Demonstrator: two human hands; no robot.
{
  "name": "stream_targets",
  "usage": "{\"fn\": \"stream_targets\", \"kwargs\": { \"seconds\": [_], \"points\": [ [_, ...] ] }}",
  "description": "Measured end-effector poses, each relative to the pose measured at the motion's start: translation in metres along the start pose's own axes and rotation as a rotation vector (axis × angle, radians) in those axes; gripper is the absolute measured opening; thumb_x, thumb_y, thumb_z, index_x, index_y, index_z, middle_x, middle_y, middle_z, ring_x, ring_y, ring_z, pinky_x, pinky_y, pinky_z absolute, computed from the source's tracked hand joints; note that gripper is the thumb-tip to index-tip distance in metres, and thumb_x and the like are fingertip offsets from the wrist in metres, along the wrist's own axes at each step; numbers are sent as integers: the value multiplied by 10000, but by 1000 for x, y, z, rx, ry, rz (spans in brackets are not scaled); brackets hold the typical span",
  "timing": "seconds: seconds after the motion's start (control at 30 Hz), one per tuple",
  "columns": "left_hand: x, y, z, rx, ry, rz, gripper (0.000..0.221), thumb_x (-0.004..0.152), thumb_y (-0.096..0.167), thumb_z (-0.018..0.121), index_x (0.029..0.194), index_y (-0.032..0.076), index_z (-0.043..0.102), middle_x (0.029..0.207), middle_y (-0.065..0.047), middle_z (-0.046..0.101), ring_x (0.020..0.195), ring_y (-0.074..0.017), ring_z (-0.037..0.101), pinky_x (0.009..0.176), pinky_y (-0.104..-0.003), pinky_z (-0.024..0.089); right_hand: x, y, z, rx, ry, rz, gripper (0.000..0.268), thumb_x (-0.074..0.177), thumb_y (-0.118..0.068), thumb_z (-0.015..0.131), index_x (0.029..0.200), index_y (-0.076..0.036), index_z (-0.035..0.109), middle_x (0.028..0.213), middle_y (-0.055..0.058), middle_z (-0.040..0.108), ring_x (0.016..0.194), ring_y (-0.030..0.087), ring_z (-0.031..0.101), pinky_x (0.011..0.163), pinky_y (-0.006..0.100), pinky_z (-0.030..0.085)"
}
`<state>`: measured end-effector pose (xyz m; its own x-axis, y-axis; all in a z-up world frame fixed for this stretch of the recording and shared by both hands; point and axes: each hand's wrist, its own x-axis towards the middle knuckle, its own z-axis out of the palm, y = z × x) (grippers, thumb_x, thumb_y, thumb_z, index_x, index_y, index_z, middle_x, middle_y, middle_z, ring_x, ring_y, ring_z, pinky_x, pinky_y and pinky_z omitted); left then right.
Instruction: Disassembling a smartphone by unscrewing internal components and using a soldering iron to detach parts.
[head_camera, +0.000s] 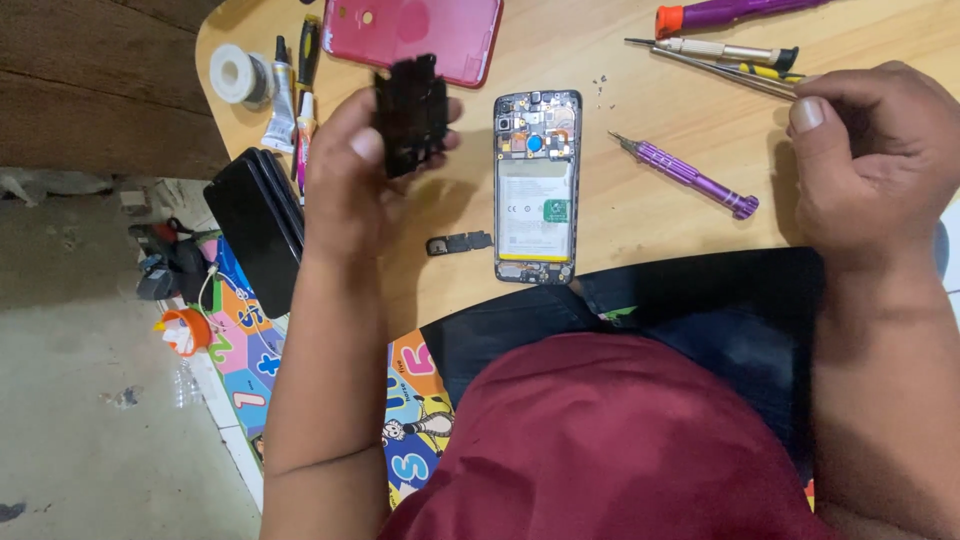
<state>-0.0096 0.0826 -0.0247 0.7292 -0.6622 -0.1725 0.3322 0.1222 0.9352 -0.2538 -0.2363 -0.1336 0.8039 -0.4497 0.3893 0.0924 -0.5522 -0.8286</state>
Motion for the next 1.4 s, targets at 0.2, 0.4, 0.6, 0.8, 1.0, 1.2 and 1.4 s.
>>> {"fn": "stream_targets", "kwargs": {
  "seconds": [0.2, 0.4, 0.6, 0.8, 1.0, 1.2, 1.4],
  "points": [
    [-19, 16, 37, 1466, 116, 333, 445, 814, 12, 704, 1257, -27, 680, 1239, -175, 700, 1085, -311, 667, 942, -397, 524, 7, -6, -2, 13, 4, -30, 41, 1174, 299, 699, 1214, 305, 706, 1036, 309, 615, 825, 319, 512, 813, 402, 446],
    [-24, -3, 20, 1752, 115, 406, 400, 843, 126, 784, 1226, 18, 740, 1276, -147, 670, 1132, -313, 639, 961, -434, 498, 6, -3, -1, 25, 8, -14, 55, 1173, 296, 682, 1224, 302, 702, 1054, 307, 618, 846, 317, 515, 825, 393, 444],
    [-24, -4, 20, 1792, 109, 394, 365, 868, 148, 783, 1213, 30, 756, 1351, -137, 617, 1250, -313, 578, 1033, -467, 447, 7, -5, -1, 2, 8, -22, 44, 1181, 295, 673, 1216, 302, 699, 1061, 310, 622, 847, 313, 517, 826, 392, 452],
    [-25, -6, 30, 1747, 100, 496, 335, 885, 140, 816, 1199, 52, 736, 1340, -115, 593, 1255, -315, 563, 1036, -466, 432, 3, 2, -1, -9, 4, -2, 52, 1190, 294, 682, 1239, 301, 700, 1071, 310, 614, 870, 325, 525, 840, 399, 452],
    [-23, -13, 40, 1680, 17, 568, 289, 909, 137, 811, 1173, 68, 716, 1260, -82, 636, 1203, -286, 592, 1029, -440, 438, 2, -6, 1, 32, 8, 75, 55, 1225, 281, 650, 1277, 276, 667, 1125, 290, 578, 939, 318, 511, 906, 398, 449],
    [-35, -13, 47, 1621, -77, 527, 350, 899, 209, 810, 1199, 84, 680, 1291, -102, 615, 1229, -290, 587, 1043, -457, 421, 0, -5, 0, 28, -6, 92, 63, 1228, 277, 632, 1288, 269, 653, 1158, 303, 583, 968, 331, 542, 927, 408, 474],
    [-56, -18, 52, 1547, -139, 480, 411, 858, 261, 843, 1189, 72, 688, 1281, -115, 637, 1229, -310, 611, 1048, -465, 424, -2, -8, 1, 95, -17, 163, 58, 1274, 256, 575, 1323, 232, 593, 1199, 267, 536, 998, 305, 542, 959, 387, 470]
  ]
}}
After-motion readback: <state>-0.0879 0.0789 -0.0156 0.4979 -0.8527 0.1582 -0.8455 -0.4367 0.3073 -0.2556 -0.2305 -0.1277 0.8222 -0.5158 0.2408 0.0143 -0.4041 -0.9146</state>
